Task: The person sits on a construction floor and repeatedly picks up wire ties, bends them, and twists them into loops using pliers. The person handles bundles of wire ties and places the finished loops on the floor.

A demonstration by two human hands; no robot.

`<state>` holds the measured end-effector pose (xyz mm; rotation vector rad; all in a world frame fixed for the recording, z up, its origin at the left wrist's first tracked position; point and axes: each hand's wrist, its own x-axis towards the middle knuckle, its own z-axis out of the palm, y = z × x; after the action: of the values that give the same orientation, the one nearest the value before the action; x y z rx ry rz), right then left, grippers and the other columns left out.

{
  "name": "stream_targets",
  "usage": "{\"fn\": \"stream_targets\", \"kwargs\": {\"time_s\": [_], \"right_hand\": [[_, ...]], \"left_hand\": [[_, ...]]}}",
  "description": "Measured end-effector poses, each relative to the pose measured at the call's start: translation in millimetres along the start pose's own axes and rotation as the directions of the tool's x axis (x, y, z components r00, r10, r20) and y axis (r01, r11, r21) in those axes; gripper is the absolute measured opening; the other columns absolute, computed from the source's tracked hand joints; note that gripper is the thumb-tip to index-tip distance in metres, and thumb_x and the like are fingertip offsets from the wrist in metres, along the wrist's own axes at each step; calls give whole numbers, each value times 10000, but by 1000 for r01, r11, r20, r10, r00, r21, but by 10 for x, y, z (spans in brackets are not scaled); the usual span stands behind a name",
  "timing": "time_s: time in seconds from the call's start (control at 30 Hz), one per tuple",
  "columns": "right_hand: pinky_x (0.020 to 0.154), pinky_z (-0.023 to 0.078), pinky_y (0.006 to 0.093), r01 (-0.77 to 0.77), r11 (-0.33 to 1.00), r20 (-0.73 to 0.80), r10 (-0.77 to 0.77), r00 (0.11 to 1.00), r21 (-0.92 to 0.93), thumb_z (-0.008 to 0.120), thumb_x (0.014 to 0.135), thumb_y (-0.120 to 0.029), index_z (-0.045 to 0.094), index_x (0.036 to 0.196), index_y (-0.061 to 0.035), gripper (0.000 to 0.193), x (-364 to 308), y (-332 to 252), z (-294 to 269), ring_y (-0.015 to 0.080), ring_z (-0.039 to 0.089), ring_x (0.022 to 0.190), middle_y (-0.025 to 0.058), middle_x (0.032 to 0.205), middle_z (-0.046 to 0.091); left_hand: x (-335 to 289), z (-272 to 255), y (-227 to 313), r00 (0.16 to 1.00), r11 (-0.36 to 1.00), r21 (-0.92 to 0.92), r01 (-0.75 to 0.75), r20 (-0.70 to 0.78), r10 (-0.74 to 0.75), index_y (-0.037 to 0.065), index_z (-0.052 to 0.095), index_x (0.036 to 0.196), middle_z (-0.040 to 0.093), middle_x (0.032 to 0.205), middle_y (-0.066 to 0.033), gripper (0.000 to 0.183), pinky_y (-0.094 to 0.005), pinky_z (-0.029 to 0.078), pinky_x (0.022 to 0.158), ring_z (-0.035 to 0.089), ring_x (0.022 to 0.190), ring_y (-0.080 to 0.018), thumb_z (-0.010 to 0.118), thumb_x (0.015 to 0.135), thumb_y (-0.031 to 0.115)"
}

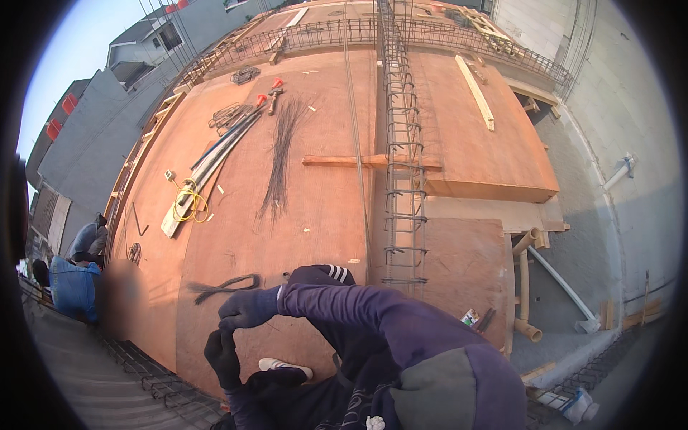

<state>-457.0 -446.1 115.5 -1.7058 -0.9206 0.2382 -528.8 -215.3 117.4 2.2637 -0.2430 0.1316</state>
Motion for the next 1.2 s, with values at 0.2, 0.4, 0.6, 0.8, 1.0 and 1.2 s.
{"fn": "stream_targets", "kwargs": {"time_s": [0.2,0.4,0.6,0.8,1.0,1.2], "right_hand": [[740,543,439,404,667,178,-382,907,-626,705,923,-303,739,862,-85,229,239,-1241,-407,296,719,822,100,840,707],[588,511,425,217,425,28,-408,912,-879,717,815,-232,734,799,-133,102,-149,-1478,-183,263,720,719,24,780,703],[539,526,429,-184,632,-176,77,981,-753,664,882,-139,684,1050,-93,175,-1227,-1382,44,280,718,661,77,758,664],[579,532,501,-549,629,-204,536,819,-551,575,964,-128,642,1224,-78,273,-1803,-866,509,365,736,729,146,803,697],[645,539,555,-580,653,-223,549,805,-487,523,1000,-132,654,1253,-63,293,-1872,-773,464,404,748,812,190,866,728],[646,555,536,-532,524,-130,621,773,-665,543,999,-145,664,1267,-86,301,-1882,-797,377,397,747,767,180,817,725]], "left_hand": [[-178,-587,750,958,928,289,-235,-94,272,-31,687,962,655,794,-150,146,-428,452,696,623,754,-277,684,1012,107],[-282,-519,1050,941,884,341,-319,-1,340,-16,715,1028,719,886,-188,96,-447,491,738,680,826,-366,699,948,35],[-376,-26,889,895,885,256,-389,332,297,126,746,1064,725,861,-112,238,-447,526,699,713,782,-334,770,836,189],[-490,472,666,743,841,164,-515,575,343,152,716,996,673,729,-76,163,-440,512,660,683,683,-299,762,845,192],[-498,847,43,769,760,280,-586,489,412,172,708,1027,648,716,-54,142,-454,477,638,659,672,-286,732,888,181],[-485,810,188,741,707,297,-641,480,470,183,688,973,621,683,-30,103,-433,462,616,653,647,-255,743,902,234]]}}
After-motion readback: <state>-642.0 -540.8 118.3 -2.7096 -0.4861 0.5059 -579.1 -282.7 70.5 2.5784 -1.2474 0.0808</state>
